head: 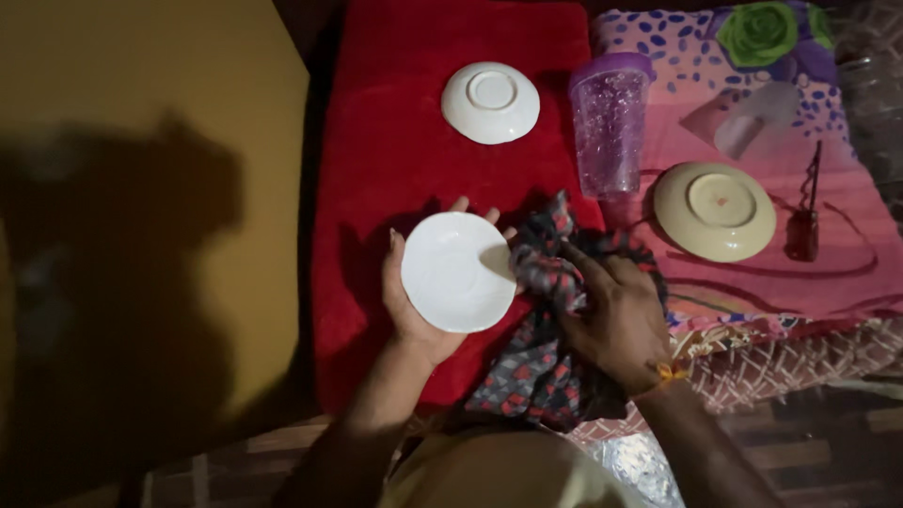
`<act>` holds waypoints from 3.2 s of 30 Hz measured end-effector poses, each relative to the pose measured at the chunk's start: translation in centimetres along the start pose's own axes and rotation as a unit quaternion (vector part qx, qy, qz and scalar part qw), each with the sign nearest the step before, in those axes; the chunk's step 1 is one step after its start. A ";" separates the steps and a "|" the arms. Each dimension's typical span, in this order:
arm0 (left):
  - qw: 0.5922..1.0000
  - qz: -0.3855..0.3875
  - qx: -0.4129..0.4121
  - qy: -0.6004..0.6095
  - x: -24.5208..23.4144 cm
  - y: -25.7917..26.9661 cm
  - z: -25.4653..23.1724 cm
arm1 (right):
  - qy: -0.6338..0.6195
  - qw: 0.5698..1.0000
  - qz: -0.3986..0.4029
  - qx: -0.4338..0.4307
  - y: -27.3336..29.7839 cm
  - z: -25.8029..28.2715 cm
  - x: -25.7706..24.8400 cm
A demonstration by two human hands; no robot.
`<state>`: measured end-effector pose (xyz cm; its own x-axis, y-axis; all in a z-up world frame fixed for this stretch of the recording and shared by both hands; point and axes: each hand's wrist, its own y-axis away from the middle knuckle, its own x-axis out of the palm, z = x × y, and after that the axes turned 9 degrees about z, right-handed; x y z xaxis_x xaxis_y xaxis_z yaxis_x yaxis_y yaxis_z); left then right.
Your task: The person wipes several small white plates and saucers with a patterned cloth on a red towel. They move the cleaned items to a nearby table, then return to wipe additional plates and saucers, occasionally using a small metal tool to scrape residue from the surfaces.
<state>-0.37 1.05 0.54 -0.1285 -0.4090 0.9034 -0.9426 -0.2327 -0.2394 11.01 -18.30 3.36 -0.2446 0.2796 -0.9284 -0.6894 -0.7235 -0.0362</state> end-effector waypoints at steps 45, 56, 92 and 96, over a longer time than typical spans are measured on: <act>0.999 0.024 0.034 0.012 -9.2 -0.4 -2.0 | -0.103 0.968 0.057 -0.221 -2.4 10.9 5.8; 0.999 0.006 -0.004 0.051 -9.9 -1.1 -2.0 | -0.069 0.974 0.045 -0.212 -6.6 9.7 4.7; 0.999 -0.028 -0.004 0.045 -10.1 3.4 -0.5 | -0.109 0.968 0.082 -0.209 -2.7 9.4 5.3; 0.998 -0.022 -0.028 0.059 -11.5 7.4 -0.2 | -0.249 0.921 0.136 -0.268 -3.0 10.1 6.1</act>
<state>-5.89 4.17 -11.53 -0.1192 -0.2923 0.9489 -0.9636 -0.1964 -0.1816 4.73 -8.10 1.56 -0.7328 0.1992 -0.6506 -0.1526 -0.9799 -0.1282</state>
